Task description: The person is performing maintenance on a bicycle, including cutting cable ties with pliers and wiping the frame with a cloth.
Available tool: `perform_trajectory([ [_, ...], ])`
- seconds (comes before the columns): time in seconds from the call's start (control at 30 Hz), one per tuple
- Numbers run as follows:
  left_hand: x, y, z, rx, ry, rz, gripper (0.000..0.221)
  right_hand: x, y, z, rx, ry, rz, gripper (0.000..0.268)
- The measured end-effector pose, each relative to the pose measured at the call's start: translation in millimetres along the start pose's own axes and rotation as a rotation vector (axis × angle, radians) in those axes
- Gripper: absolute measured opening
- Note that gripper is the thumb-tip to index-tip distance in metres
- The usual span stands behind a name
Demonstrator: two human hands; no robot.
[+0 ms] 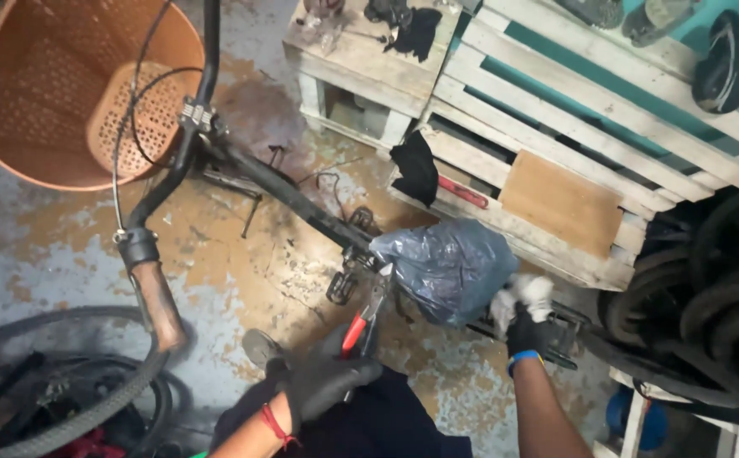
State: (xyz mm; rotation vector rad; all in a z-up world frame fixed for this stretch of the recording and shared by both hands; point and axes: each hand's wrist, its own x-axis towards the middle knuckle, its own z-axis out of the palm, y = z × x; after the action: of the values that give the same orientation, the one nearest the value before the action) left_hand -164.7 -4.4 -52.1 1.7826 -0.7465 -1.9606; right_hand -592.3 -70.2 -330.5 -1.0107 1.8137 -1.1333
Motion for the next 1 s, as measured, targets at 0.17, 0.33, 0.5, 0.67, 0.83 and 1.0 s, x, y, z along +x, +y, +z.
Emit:
perform_trajectory([
  [0.17,-3.8,13.3,-9.9,-0.107,-0.168,0.24,0.018,-50.0,-187.0,38.9,-0.362,0.158,-0.3,0.034],
  [0.33,-19.7,24.3,-38.7,-0.223,-0.149,0.296,0.024,-119.7,-284.2,120.1,-0.318,-0.238,-0.177,0.033],
  [0.5,-57.9,17.1,-110.2,-0.361,-0.197,0.575,0.051,-220.6,-377.8,228.1,0.004,-0.595,0.009,0.039],
  [0.67,-102.7,6.8,-202.0,-0.484,-0.12,0.612,0.061,-235.3,-364.7,296.3,-0.772,-0.652,-1.469,0.091],
  [0.83,-99.5,2.4,-273.1,-0.73,-0.053,0.722,0.059,-293.9,-449.3,365.0,-0.585,-0.685,-0.954,0.035],
  [1.0,-70.4,11.1,-347.9,-0.811,0.181,0.792,0.047,-284.7,-445.5,413.5,-0.458,-0.739,-0.583,0.019],
])
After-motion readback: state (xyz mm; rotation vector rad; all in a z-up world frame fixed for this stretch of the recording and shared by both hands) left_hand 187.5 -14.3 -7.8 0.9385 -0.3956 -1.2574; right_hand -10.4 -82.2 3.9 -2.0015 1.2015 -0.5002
